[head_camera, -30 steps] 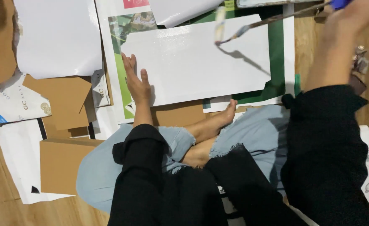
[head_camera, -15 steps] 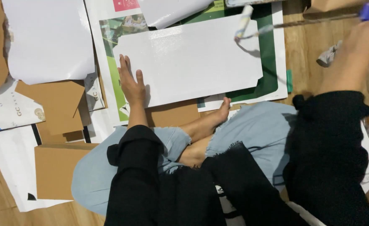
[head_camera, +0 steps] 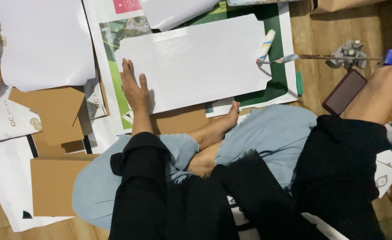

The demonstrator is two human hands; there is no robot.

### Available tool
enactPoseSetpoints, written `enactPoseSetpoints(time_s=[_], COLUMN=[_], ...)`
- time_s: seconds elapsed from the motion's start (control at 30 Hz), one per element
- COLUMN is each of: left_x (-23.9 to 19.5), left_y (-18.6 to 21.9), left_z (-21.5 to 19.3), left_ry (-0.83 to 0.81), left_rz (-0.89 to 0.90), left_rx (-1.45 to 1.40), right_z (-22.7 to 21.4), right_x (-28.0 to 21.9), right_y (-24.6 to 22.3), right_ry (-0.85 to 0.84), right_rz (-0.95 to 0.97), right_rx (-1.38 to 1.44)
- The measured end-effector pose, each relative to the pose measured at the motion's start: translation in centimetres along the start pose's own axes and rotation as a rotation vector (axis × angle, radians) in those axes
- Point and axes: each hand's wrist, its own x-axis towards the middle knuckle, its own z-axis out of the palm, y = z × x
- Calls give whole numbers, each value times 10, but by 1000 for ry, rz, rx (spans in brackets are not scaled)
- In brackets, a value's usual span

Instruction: The person sits on the floor and uses a small roller to apply a white adhesive to a rectangular sheet of paper. They repeatedly roll the tool over the surface to ensure even coverage, then place the coated sheet onto a stack of other papers.

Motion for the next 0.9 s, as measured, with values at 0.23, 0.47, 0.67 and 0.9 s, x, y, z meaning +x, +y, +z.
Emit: enactPoseSetpoints(time_s=[0.23, 0.47, 0.67, 0.9], left_x=[1, 2, 10, 8], left_y=[-2, -11, -23, -32], left_z=[0, 1, -20, -10], left_ry=[-14, -42, -298, -346], left_rz=[-14, -11, -3, -20], left_rx=[-7, -95, 112, 329], right_z=[-3, 59, -27, 43], right_x=[-59, -173, -78, -142], right_y=[-80, -168, -121, -158], right_ry=[-135, -291, -230, -184], right_rz=[-7, 197, 240, 110], right_rx=[-52, -81, -45, -133])
